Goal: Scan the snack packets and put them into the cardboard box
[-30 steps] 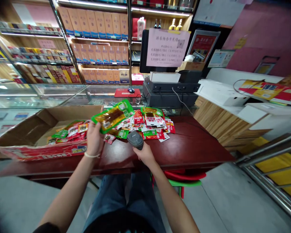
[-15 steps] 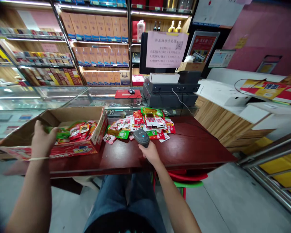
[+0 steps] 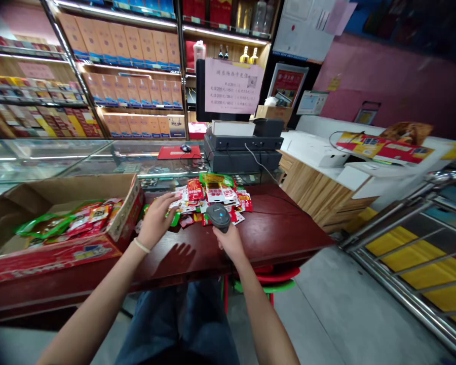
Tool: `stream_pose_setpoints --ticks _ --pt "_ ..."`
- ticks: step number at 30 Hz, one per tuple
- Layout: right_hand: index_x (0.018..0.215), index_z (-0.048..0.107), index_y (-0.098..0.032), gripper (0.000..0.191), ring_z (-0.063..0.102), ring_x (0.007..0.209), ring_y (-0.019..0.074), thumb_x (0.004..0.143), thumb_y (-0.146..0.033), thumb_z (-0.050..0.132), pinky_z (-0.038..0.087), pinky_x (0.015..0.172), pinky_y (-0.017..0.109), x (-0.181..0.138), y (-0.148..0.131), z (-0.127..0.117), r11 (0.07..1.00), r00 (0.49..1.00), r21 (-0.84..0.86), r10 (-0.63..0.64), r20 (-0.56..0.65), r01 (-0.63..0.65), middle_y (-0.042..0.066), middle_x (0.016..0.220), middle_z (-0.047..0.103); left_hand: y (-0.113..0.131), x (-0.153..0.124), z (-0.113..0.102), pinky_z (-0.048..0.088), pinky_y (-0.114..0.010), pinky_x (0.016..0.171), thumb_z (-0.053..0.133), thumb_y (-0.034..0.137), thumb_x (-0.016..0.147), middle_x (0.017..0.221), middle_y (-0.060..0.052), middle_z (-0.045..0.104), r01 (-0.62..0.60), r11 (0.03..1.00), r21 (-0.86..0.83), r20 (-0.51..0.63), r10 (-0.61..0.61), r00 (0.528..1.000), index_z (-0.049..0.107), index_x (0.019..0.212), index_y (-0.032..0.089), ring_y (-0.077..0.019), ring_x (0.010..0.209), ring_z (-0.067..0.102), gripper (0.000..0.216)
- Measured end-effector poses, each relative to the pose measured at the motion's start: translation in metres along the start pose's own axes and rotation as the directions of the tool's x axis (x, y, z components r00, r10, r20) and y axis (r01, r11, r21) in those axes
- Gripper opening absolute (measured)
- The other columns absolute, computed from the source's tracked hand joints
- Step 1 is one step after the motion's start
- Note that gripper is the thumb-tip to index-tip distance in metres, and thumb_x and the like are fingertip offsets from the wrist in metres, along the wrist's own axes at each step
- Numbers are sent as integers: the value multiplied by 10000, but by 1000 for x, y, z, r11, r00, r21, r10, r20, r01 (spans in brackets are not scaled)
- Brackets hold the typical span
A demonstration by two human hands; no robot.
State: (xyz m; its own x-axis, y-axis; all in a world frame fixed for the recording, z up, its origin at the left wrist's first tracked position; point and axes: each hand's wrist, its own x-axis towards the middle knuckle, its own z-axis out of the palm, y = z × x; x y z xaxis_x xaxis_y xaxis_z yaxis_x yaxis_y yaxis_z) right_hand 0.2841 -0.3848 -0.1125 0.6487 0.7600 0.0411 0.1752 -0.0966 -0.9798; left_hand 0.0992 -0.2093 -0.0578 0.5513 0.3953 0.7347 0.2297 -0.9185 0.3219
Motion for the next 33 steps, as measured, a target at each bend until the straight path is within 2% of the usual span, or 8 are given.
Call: stream_pose_setpoints --ticks 7,10,13,17,22,25,28,33 --pt "541 475 -236 345 452 298 116 749 -444 656 361 351 222 5 8 -41 1000 997 -10 8 -81 -9 -41 355 466 20 21 121 488 -468 1057 533 145 903 1316 -157 601 4 996 -90 192 14 981 586 1259 172 -276 1227 581 361" --pt "549 486 -239 336 457 295 127 738 -447 672 360 341 234 7 13 -45 1000 996 4 21 -89 -21 -41 366 471 23 31 152 476 -463 1072 514 95 882 1338 -182 581 -1 999 -43 201 10 980 592 1250 147 -282 1259 563 380" --pt "589 506 -244 302 449 291 135 737 -438 683 349 330 243 8 17 -45 999 996 31 46 -78 -44 -49 362 466 23 43 168 425 -472 1118 471 38 861 1399 -195 543 -44 997 60 211 30 977 573 1294 134 -287 1343 494 455" --pt "599 511 -244 280 460 298 141 755 -418 666 352 338 244 6 18 -45 997 993 2 71 -94 -71 -49 356 468 19 59 176 364 -496 1154 482 31 849 1449 -227 510 -73 981 182 295 17 955 547 1346 88 -317 1390 448 504" --pt "600 512 -239 259 450 295 131 744 -401 653 352 346 236 4 14 -44 996 990 -11 88 -109 -90 -55 342 462 15 60 167 455 -436 1063 472 73 886 1235 -164 674 -101 987 127 325 55 944 648 1192 142 -274 1202 603 359" --pt "618 511 -238 246 449 300 129 736 -400 654 352 343 234 3 12 -44 997 991 2 83 -109 -83 -63 354 459 11 47 153 508 -405 972 486 77 867 1154 -126 701 -64 998 15 206 60 977 651 1136 184 -259 1122 635 333" --pt "645 507 -239 239 455 307 130 736 -406 651 355 335 236 3 14 -44 997 992 39 70 -108 -66 -69 386 472 2 37 136 496 -386 982 500 38 808 1171 -87 703 -7 992 -123 29 10 1000 635 1126 213 -237 1120 638 388" --pt "642 495 -236 250 454 303 125 744 -406 648 353 340 231 6 19 -44 999 997 24 38 -73 -37 -72 377 459 -7 47 113 490 -353 912 523 83 825 1055 -49 725 172 959 -226 -122 -203 971 650 1041 229 -229 1003 670 290"
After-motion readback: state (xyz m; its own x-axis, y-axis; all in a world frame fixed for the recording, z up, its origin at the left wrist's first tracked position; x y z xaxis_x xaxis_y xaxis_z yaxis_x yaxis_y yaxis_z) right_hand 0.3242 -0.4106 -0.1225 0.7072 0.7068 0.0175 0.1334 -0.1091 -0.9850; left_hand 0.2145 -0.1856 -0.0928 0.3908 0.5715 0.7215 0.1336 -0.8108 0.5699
